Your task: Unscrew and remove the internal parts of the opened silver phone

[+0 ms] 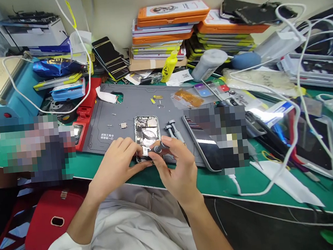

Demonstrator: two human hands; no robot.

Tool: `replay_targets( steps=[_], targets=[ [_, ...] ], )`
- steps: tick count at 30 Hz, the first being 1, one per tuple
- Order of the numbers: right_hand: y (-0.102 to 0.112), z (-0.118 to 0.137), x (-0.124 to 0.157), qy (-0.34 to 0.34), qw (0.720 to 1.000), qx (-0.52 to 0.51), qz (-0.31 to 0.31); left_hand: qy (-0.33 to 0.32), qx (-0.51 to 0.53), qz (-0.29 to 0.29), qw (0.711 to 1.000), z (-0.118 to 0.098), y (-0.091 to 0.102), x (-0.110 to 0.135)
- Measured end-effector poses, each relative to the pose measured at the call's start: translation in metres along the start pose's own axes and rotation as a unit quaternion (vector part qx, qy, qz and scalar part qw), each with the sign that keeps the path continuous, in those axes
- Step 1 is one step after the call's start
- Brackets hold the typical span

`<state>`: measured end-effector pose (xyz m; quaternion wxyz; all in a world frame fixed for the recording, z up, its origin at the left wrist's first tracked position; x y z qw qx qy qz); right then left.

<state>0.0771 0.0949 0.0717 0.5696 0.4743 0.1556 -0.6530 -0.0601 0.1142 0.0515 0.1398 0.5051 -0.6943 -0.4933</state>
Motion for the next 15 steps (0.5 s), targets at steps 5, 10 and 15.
replay_targets(
  steps=[5, 10, 15],
  targets=[
    [0.0006, 0.0000, 0.0007, -0.012, 1.000, -0.015, 0.012, 0.004, 0.004, 0.001, 1.000, -0.0001, 0.0009, -0.0005],
    [-0.0002, -0.0056, 0.0046, -0.030, 0.999, -0.027, 0.019, 0.012, 0.010, 0.006, 1.000, 0.0001, 0.0005, -0.0007],
    [0.0002, -0.0059, 0.0039, -0.028, 0.999, -0.012, 0.026, 0.012, 0.009, 0.004, 1.000, 0.0004, -0.0003, -0.0001]
  ],
)
Point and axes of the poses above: each hand's wrist, its own x-axis away from the middle knuckle, its own y-axis out of the back of the hand, z = x × y, the point moved 10 cm from there along -x, towards the middle knuckle, and after that the axes turned 2 degrees about -z, right-handed, at the moved point
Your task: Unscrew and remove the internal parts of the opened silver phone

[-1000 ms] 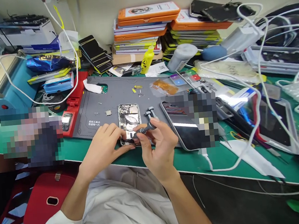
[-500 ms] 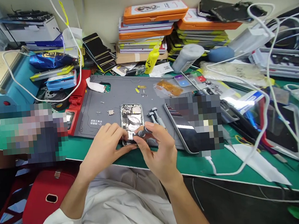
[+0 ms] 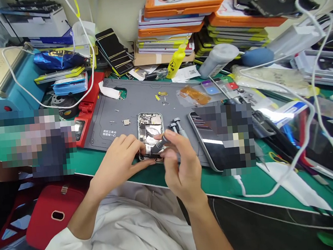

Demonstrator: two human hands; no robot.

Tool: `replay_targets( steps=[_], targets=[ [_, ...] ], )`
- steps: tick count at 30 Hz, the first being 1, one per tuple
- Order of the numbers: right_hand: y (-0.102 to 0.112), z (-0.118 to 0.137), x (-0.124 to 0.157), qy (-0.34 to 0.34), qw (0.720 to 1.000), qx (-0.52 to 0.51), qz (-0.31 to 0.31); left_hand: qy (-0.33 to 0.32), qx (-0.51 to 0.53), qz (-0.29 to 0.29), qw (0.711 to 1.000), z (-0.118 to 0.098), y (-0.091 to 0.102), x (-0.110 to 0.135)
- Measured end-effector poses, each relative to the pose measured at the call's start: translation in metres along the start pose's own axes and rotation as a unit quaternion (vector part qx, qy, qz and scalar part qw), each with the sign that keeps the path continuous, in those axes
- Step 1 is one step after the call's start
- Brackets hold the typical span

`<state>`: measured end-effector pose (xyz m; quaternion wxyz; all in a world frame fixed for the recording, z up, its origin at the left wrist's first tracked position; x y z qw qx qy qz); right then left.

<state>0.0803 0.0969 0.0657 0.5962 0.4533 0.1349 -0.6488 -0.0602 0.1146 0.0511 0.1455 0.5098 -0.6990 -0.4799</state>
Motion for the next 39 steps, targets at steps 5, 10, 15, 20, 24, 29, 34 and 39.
replay_targets(
  steps=[5, 10, 15, 20, 24, 29, 34, 39],
  targets=[
    [0.011, 0.003, 0.003, 0.008, 0.999, 0.007, -0.042, 0.001, 0.002, 0.003, 1.000, 0.001, 0.001, 0.001],
    [0.009, 0.001, 0.005, 0.003, 0.998, 0.013, -0.053, -0.015, -0.008, -0.009, 1.000, -0.002, 0.004, 0.001],
    [0.005, -0.004, 0.002, -0.029, 0.998, -0.033, -0.053, -0.060, -0.065, -0.047, 0.995, -0.015, 0.006, -0.001],
    [0.021, -0.010, -0.002, -0.081, 0.987, -0.090, -0.105, -0.055, -0.049, -0.053, 0.996, -0.014, 0.005, -0.003],
    [0.036, -0.013, 0.003, -0.094, 0.983, -0.065, -0.145, -0.013, 0.010, -0.053, 0.998, -0.010, 0.010, -0.008],
    [0.030, -0.003, 0.011, -0.011, 0.994, -0.047, -0.103, 0.059, 0.050, -0.042, 0.996, -0.005, 0.004, -0.016],
    [0.022, -0.007, 0.013, -0.019, 0.996, -0.056, -0.065, 0.065, 0.048, -0.073, 0.994, -0.002, 0.003, -0.015],
    [0.021, -0.007, 0.015, -0.025, 0.996, -0.062, -0.057, 0.053, 0.020, -0.096, 0.994, -0.006, 0.009, -0.011]
  ],
)
Point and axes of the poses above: each hand's wrist, its own x-axis away from the middle knuckle, its own y-axis out of the back of the hand, z = x × y, the point moved 10 cm from there along -x, towards the middle knuckle, and after that the axes turned 2 degrees about -z, right-handed, at the moved point
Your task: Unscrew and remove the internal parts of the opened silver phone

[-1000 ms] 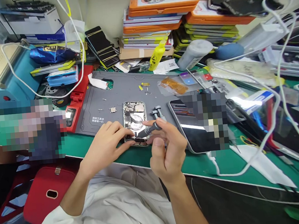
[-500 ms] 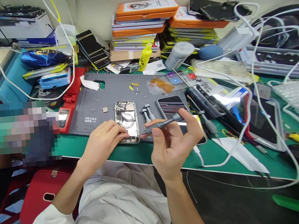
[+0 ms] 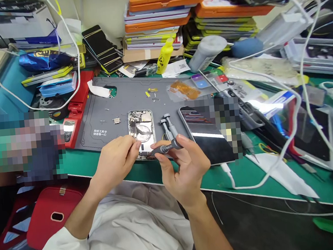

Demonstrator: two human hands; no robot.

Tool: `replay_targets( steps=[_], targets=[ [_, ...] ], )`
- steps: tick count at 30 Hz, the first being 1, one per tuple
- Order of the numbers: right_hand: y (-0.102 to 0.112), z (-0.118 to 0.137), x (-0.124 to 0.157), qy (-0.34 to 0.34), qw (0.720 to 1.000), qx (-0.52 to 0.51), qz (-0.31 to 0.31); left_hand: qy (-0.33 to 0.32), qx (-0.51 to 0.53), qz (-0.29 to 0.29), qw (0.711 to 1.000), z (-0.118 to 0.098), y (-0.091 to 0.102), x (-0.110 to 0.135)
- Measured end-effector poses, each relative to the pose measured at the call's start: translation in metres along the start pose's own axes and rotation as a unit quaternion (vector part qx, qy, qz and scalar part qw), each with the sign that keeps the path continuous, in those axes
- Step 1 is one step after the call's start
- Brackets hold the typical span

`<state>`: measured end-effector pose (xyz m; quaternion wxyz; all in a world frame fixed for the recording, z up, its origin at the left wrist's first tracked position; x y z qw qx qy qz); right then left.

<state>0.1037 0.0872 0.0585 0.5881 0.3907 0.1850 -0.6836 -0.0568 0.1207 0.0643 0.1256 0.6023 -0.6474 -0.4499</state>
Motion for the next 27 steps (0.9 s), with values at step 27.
replay_targets(
  steps=[27],
  targets=[
    [-0.002, 0.007, -0.002, 0.024, 0.998, 0.050, 0.027, 0.068, 0.062, 0.025, 0.995, 0.011, -0.003, 0.004]
  ],
)
Point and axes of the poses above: each hand's wrist, its own x-axis away from the middle knuckle, its own y-axis out of the back of the hand, z = x × y, the point moved 10 cm from there along -x, towards the middle knuckle, and after that the axes turned 2 degrees about -z, right-handed, at the moved point
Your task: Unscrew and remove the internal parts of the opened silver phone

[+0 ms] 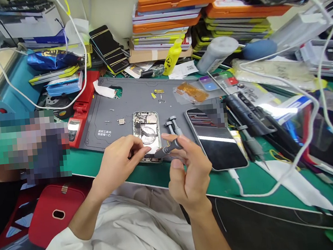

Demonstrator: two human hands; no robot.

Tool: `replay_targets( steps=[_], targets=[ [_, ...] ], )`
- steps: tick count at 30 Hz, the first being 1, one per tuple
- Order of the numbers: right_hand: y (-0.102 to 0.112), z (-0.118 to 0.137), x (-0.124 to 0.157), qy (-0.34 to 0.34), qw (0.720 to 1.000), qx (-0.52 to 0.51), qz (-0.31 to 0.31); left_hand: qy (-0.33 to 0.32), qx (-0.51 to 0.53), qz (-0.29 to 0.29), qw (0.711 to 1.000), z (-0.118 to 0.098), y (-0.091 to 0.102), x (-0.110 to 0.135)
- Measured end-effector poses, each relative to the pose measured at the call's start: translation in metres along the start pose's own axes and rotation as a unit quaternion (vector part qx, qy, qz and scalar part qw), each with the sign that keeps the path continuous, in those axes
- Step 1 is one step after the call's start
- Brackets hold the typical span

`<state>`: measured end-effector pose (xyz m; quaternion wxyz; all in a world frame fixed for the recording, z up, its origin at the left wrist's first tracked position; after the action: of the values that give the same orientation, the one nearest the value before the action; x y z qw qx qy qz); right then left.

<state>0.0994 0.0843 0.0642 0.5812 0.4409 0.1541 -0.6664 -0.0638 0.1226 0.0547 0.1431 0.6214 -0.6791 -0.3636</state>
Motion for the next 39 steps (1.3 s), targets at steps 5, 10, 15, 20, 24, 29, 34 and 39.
replay_targets(
  steps=[5, 10, 15, 20, 24, 29, 34, 39],
  targets=[
    [0.003, -0.010, -0.001, -0.060, 0.998, -0.022, -0.024, -0.075, 0.002, 0.006, 0.997, -0.010, -0.001, 0.001],
    [0.005, -0.015, -0.005, -0.093, 0.991, -0.092, -0.037, -0.124, -0.019, 0.019, 0.992, -0.016, -0.005, 0.002],
    [0.020, -0.011, -0.002, -0.059, 0.990, -0.038, -0.123, -0.132, -0.054, 0.024, 0.989, -0.018, -0.008, 0.002],
    [0.013, -0.011, 0.001, -0.054, 0.993, 0.018, -0.103, -0.182, -0.103, 0.010, 0.978, -0.026, -0.009, 0.003],
    [0.010, -0.010, 0.002, -0.047, 0.994, 0.042, -0.091, -0.193, -0.109, 0.014, 0.975, -0.028, -0.009, 0.003],
    [0.009, -0.010, 0.001, -0.042, 0.995, 0.051, -0.080, -0.207, -0.100, -0.002, 0.973, -0.030, -0.006, 0.005],
    [0.008, -0.009, 0.000, -0.042, 0.996, 0.049, -0.062, -0.224, -0.106, -0.009, 0.969, -0.032, -0.006, 0.006],
    [0.007, -0.009, 0.000, -0.042, 0.997, 0.050, -0.038, -0.219, -0.101, -0.010, 0.970, -0.031, -0.006, 0.005]
  ],
)
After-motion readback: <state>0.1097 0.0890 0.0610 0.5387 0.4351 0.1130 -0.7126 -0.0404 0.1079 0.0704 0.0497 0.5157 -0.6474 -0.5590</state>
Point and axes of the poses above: each hand's wrist, its own x-axis away from the middle knuckle, its own y-axis out of the back of the hand, z = x × y, the point moved 10 cm from there along -x, towards the middle knuckle, and after that the axes turned 2 degrees about -z, right-handed, at the moved point
